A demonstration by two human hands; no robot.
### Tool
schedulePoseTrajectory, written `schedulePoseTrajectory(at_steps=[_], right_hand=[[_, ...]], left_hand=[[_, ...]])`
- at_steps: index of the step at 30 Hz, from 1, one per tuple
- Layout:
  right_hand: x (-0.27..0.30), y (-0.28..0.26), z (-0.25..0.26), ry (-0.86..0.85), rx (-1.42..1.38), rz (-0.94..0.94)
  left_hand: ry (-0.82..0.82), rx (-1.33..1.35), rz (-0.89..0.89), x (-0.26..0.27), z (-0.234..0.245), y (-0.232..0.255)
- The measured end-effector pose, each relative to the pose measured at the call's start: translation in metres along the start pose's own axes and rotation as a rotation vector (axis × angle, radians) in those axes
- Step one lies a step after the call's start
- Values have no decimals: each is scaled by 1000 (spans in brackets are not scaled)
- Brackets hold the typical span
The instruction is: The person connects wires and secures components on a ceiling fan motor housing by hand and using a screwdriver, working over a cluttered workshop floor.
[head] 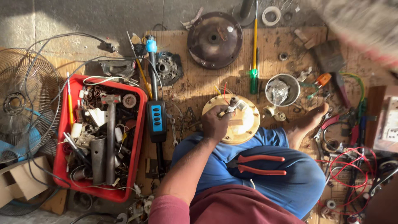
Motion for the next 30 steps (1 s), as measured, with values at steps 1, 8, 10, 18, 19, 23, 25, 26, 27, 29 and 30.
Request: schedulePoseTrajectory(at_steps=[1, 8, 10, 18, 19, 23, 25, 26, 27, 29, 30], right_hand=[[16, -18, -9, -6, 9, -25], [77, -57, -34, -181, -200, -133], [107, -121, -75, -329, -535, -157], [173, -277, -153, -419, -286, -163], [173, -279, -155, -404, -304, -136], [173, -273, -155, -470, -330, -221], [176, -271, -154, -469, -360, -198], [178, -272, -154, -476, -392, -197], [180, -273, -153, -484, -425, -196], [183, -280, -149, -489, -460, -188], [185, -284, -146, -488, -460, -181]], left_hand=[[25, 41, -46, -1, -1, 0], [0, 59, 24, -1, 0, 1], [29, 20, -78, -1, 1, 3], [31, 28, -103, 0, 3, -26], [52, 64, -72, 3, 10, -35], [180, 496, 65, 3, 23, -52], [157, 239, 25, 6, 29, -38], [145, 112, 2, 6, 31, -26], [168, 83, -76, 7, 32, -14], [208, 22, -236, 8, 31, 7], [195, 23, -251, 5, 29, 13]])
Point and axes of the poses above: each hand's wrist, its own x-axis away from the middle knuckle, its own z-axis out of the back of the hand, y = z × x, the point moved 1 cm from there along -x, towards the middle knuckle, and after that the axes turned 2 degrees about x, right-handed, at the moved point
